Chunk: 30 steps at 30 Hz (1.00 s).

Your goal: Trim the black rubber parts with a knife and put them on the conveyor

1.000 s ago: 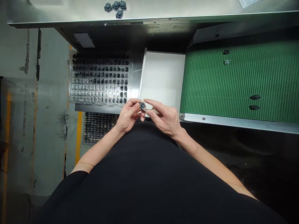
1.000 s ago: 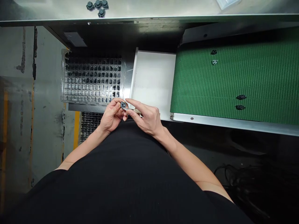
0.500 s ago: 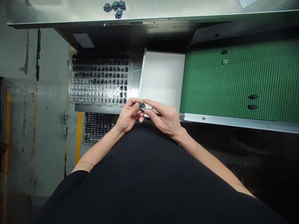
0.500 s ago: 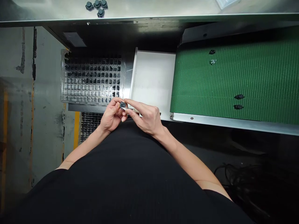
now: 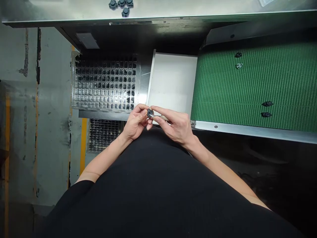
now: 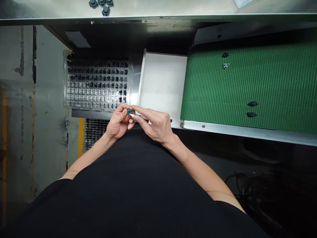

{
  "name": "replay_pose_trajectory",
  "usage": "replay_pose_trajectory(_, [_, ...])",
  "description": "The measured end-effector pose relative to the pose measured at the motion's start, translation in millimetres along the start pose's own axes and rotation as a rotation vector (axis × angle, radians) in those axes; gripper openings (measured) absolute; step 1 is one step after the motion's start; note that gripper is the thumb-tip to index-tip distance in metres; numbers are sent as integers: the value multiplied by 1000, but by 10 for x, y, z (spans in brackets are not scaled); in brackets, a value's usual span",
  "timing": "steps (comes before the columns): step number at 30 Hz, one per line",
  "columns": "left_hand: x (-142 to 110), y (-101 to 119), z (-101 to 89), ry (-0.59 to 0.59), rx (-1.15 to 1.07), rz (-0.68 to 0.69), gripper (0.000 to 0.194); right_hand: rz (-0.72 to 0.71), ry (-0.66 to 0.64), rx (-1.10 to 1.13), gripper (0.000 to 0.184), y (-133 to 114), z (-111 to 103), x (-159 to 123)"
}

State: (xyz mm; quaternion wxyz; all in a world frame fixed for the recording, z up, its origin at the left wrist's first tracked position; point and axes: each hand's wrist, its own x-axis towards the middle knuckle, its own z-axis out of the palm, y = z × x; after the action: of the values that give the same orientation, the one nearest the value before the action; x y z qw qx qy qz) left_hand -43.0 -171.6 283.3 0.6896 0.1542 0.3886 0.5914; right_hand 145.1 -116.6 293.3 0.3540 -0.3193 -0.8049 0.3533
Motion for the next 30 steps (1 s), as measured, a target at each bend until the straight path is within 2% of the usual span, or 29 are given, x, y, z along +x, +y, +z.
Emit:
replay_pose_trajectory(7, [18, 13, -34, -23, -27, -13, 35, 25, -3, 13, 31, 16, -4, 21])
replay_pose_trajectory(14, [47, 27, -19, 13, -15, -37, 42, 34, -17, 21, 33, 5, -18, 34])
replay_pose_trajectory(21, [55, 26, -39, -1, -10, -35, 40, 61, -45, 23, 33, 17, -32, 42])
replay_pose_trajectory(26, [67, 15, -65, -22, -24, -55, 37, 113, -52, 13, 32, 29, -36, 44])
replay_pose_trajectory(30, [109, 8, -38, -36, -57, -88, 35, 193, -16, 95, 36, 45, -42, 60])
